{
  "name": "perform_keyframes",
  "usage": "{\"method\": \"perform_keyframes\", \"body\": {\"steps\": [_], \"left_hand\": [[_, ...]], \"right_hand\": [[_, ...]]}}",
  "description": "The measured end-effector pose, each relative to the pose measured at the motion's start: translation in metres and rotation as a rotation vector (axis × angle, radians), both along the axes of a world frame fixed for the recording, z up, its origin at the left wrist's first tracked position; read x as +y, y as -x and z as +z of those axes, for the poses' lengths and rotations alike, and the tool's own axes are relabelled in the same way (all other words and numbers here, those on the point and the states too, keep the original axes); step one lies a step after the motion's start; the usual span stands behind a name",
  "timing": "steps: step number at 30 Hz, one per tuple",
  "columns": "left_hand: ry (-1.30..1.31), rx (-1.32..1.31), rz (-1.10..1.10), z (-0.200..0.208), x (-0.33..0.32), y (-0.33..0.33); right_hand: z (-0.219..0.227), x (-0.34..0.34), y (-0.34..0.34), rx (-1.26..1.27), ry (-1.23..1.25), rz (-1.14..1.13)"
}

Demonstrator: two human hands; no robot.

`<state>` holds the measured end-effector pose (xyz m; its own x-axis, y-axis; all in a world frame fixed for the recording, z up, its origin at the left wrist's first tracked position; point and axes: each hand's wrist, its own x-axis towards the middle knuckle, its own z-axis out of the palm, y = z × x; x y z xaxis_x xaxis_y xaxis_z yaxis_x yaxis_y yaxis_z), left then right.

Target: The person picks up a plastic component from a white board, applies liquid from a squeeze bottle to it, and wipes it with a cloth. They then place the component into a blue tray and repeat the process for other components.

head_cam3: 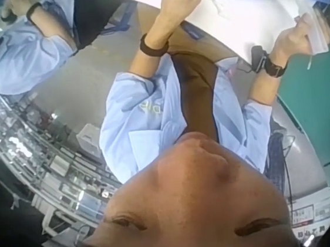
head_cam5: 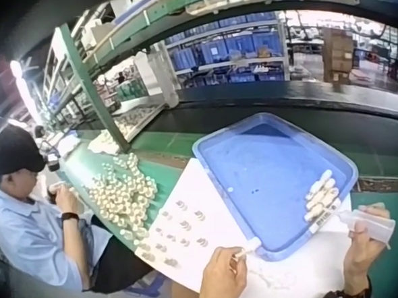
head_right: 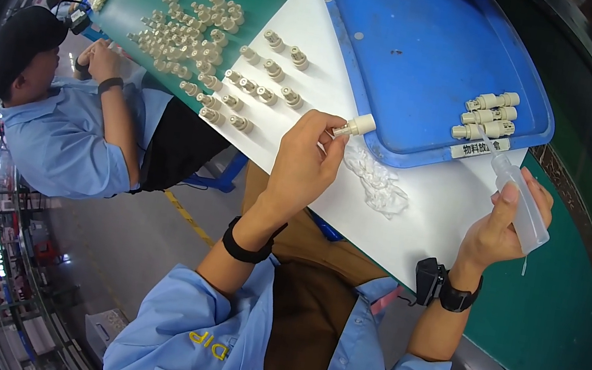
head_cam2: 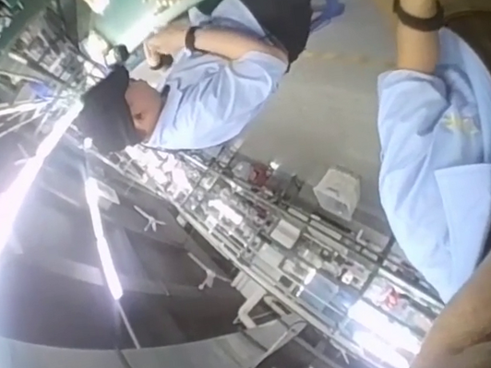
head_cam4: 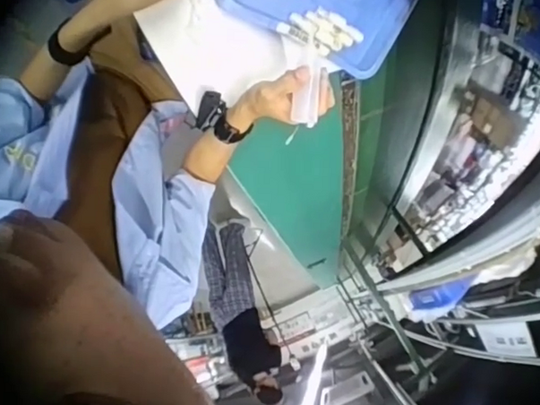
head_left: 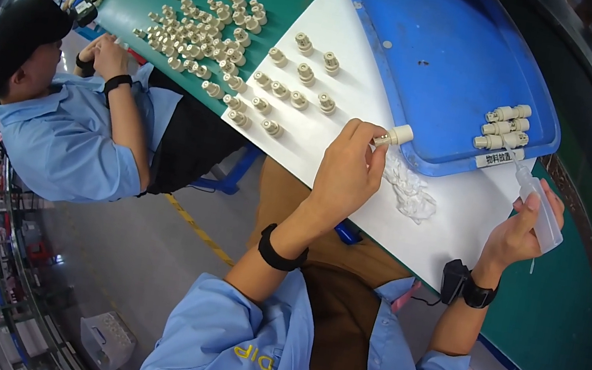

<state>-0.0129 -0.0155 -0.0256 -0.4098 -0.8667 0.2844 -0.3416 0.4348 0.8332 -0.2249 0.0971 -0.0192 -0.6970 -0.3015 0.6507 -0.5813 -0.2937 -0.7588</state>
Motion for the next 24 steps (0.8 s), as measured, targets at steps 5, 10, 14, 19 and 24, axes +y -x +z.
{"method": "perform_keyframes", "body": {"steps": [5, 10, 14, 19, 24], "left_hand": [[-0.068, 0.061, 0.008, -0.003, -0.001, 0.002], [-0.131, 0.108, 0.006, -0.008, -0.002, 0.001], [0.053, 0.113, 0.051, 0.000, 0.000, 0.000], [0.288, 0.106, 0.099, -0.001, 0.004, 0.003], [0.398, 0.074, 0.110, -0.009, 0.010, 0.008]], "right_hand": [[-0.001, -0.001, -0.006, 0.029, 0.005, 0.065], [0.000, 0.000, -0.012, 0.070, 0.061, 0.195], [0.004, -0.001, -0.028, 0.126, 0.107, 0.357], [0.007, 0.004, -0.040, 0.208, 0.018, 0.542], [0.011, 0.005, -0.041, 0.206, -0.009, 0.536]]}}
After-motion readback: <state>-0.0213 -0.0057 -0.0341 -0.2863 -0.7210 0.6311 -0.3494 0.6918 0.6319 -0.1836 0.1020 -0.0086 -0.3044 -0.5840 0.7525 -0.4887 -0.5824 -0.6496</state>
